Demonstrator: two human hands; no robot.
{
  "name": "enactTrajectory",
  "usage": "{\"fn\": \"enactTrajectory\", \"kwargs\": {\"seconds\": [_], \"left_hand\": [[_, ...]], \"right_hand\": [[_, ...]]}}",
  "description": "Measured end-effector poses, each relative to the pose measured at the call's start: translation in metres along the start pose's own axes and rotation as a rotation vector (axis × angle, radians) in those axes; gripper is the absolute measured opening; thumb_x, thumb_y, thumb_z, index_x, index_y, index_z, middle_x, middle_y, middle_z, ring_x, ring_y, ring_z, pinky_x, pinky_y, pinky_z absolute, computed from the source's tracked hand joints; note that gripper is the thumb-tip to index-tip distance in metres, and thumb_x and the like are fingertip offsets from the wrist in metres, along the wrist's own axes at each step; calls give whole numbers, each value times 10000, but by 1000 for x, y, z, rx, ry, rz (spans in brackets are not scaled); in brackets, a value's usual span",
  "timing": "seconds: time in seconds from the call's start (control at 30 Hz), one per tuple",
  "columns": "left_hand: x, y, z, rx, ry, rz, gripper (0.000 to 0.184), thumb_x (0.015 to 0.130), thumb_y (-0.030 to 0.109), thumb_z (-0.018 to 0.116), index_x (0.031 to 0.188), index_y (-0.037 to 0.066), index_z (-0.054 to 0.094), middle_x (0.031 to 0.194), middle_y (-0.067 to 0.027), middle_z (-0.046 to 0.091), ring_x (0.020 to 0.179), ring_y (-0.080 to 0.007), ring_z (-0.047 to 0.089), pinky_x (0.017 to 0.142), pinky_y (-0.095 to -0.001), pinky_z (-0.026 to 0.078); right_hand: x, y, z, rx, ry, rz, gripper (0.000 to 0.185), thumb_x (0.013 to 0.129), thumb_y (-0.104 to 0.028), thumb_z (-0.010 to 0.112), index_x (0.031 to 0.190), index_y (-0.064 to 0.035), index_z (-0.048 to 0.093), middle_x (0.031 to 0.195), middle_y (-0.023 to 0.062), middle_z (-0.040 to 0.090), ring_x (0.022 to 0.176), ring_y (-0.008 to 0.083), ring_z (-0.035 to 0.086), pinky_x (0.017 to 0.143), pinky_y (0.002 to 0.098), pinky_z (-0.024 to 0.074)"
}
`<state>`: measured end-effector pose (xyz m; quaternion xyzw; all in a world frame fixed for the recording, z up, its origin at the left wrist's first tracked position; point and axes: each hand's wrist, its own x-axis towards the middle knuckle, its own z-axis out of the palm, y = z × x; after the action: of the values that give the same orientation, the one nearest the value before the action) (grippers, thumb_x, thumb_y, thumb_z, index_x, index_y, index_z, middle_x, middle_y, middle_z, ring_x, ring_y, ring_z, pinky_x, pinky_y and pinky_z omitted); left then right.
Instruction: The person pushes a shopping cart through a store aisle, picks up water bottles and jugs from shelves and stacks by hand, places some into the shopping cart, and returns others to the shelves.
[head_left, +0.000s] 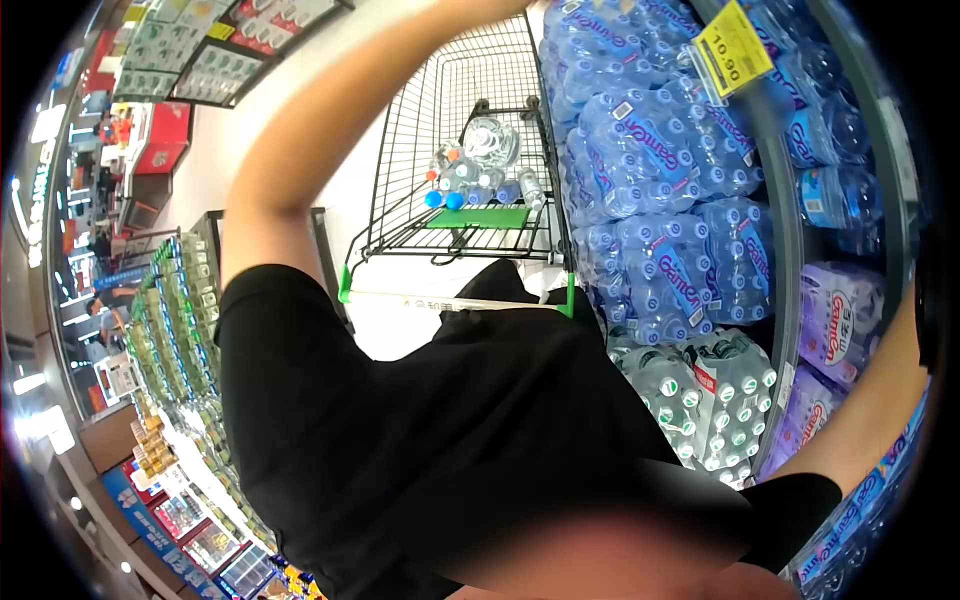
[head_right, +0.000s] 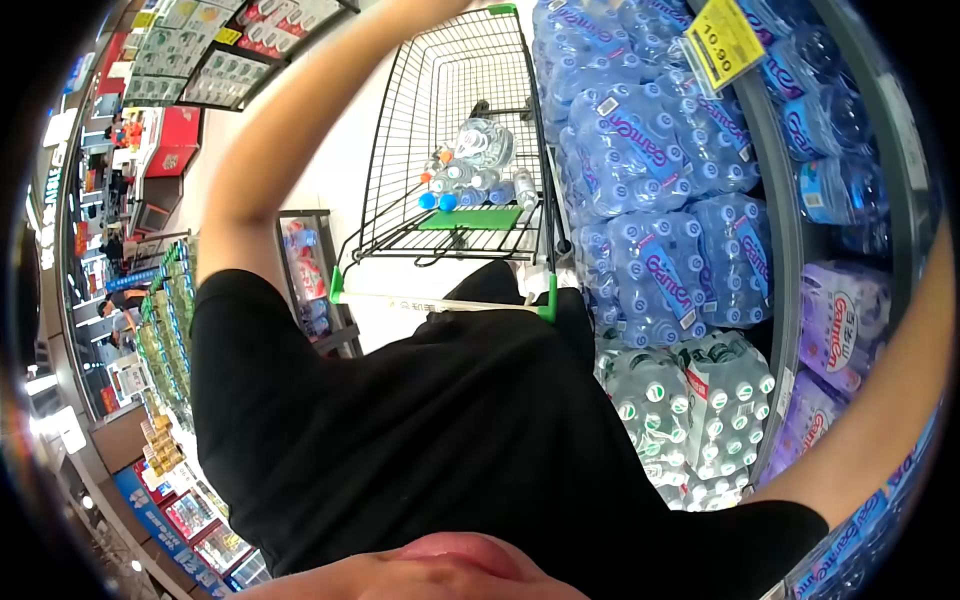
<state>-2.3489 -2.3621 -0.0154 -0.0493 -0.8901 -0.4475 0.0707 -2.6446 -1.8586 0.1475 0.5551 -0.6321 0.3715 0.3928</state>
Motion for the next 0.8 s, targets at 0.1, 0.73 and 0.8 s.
{"fn": "enactTrajectory", "kwargs": {"seconds": [0.1,0.73,0.8], "left_hand": [[-113,-174,24,271,-262,-642,381,946,380,558,1043,25,654,921,-96,697,900,-181,658,838,-345,514],[-342,-485,277,450,-394,-1177,477,879,434,575,1157,53,647,1054,-203,690,970,-353,689,787,-464,564],[-343,-489,279,561,-398,-1165,565,884,439,577,1280,43,511,983,-169,713,865,-325,707,714,-433,562]], "right_hand": [[1,-73,26,-131,70,450,1115,637,15,861,1473,-55,127,1321,187,513,1157,273,561,923,499,518],[-428,-436,649,338,-1462,1563,260,784,-136,621,988,22,654,936,258,668,884,352,677,726,494,521],[-530,-482,698,-164,-1284,1198,395,795,-177,631,1128,32,596,1098,301,623,982,419,642,816,501,531]]}}
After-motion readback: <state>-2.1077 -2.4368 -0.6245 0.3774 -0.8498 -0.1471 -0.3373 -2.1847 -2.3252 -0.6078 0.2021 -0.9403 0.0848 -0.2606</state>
